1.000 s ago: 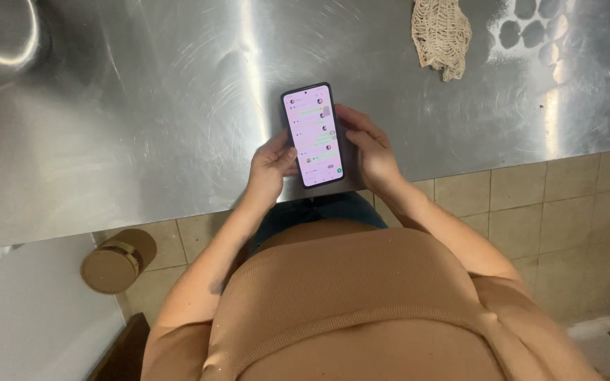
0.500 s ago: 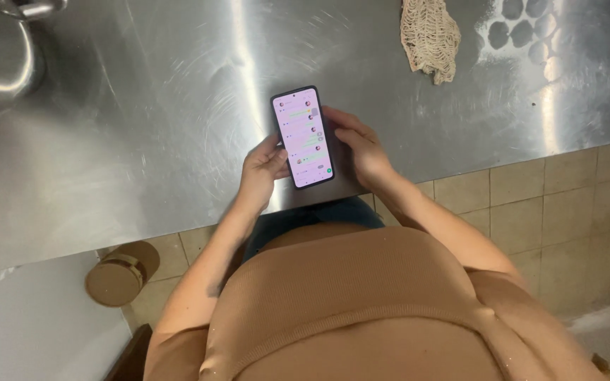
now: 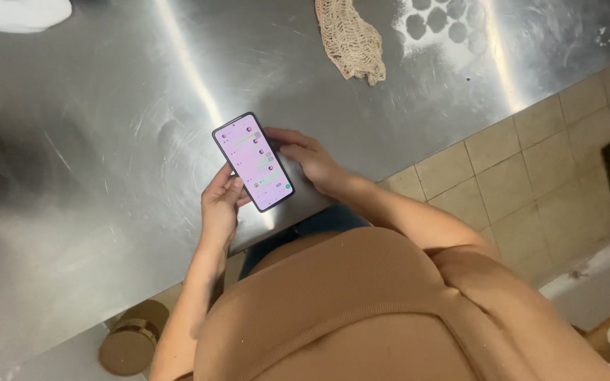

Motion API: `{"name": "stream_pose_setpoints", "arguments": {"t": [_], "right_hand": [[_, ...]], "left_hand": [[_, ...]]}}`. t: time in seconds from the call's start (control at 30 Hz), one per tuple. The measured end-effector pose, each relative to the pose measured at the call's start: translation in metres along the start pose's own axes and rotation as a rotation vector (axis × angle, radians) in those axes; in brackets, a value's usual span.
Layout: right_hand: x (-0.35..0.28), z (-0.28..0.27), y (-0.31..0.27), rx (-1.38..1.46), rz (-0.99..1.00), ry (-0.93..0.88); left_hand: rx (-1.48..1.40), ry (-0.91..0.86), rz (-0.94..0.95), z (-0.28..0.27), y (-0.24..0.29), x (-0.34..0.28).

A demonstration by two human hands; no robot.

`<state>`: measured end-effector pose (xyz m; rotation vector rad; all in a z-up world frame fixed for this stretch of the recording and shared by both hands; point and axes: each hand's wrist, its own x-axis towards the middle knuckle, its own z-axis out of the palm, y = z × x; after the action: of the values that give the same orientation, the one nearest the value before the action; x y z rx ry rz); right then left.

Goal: The recorder is seen wiping down a stainless steel workbench, organizing mixing bowls, and opening an ingredient bucket in a bakery.

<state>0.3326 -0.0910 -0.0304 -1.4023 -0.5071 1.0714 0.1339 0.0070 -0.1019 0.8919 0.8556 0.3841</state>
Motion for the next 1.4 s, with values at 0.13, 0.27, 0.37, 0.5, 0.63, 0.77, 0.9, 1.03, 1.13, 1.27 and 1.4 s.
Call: {"name": "stream_pose_setpoints", "arguments": {"t": [0.13, 0.27, 0.37, 0.5, 0.63, 0.77, 0.9, 1.03, 1.13, 1.27, 1.4], "right_hand": [[0.009, -0.007, 0.023, -0.002, 0.052, 0.018], [0.015, -0.017, 0.039, -0.003, 0.084, 0.057], [0.013, -0.026, 0.030, -0.080, 0.100, 0.045], [-0.001, -0.038, 0.002, -0.090, 0.101, 0.093], [-0.009, -0.064, -0.008, -0.192, 0.096, 0.133], [-0.018, -0.108, -0.014, -0.326, 0.007, 0.126], [-0.010, -0.174, -0.017, -0.355, -0.046, 0.119], [-0.009, -0.256, -0.038, -0.456, -0.168, 0.215], [-0.009, -0.343, -0.049, -0.519, -0.213, 0.295], [-0.015, -0.489, -0.071, -0.865, -0.151, 0.557], [-0.022, -0.656, -0.087, -1.082, -0.220, 0.712]], "left_hand": [[-0.001, 0.017, -0.014, -0.007, -0.008, 0.009], [0.002, 0.066, -0.040, -0.005, -0.009, 0.012], [0.022, 0.090, -0.051, -0.005, -0.005, 0.014], [0.051, 0.103, -0.056, -0.005, 0.002, 0.014], [0.129, 0.154, -0.072, -0.004, 0.012, 0.010], [0.234, 0.247, -0.040, -0.019, 0.006, 0.010], [0.307, 0.262, -0.047, 0.028, 0.063, -0.029], [0.386, 0.393, -0.035, 0.066, 0.080, -0.043], [0.517, 0.546, 0.096, 0.076, 0.066, -0.044], [0.656, 0.469, 0.418, 0.051, 0.021, -0.026], [0.710, 0.558, 0.489, 0.204, 0.035, -0.012]]}}
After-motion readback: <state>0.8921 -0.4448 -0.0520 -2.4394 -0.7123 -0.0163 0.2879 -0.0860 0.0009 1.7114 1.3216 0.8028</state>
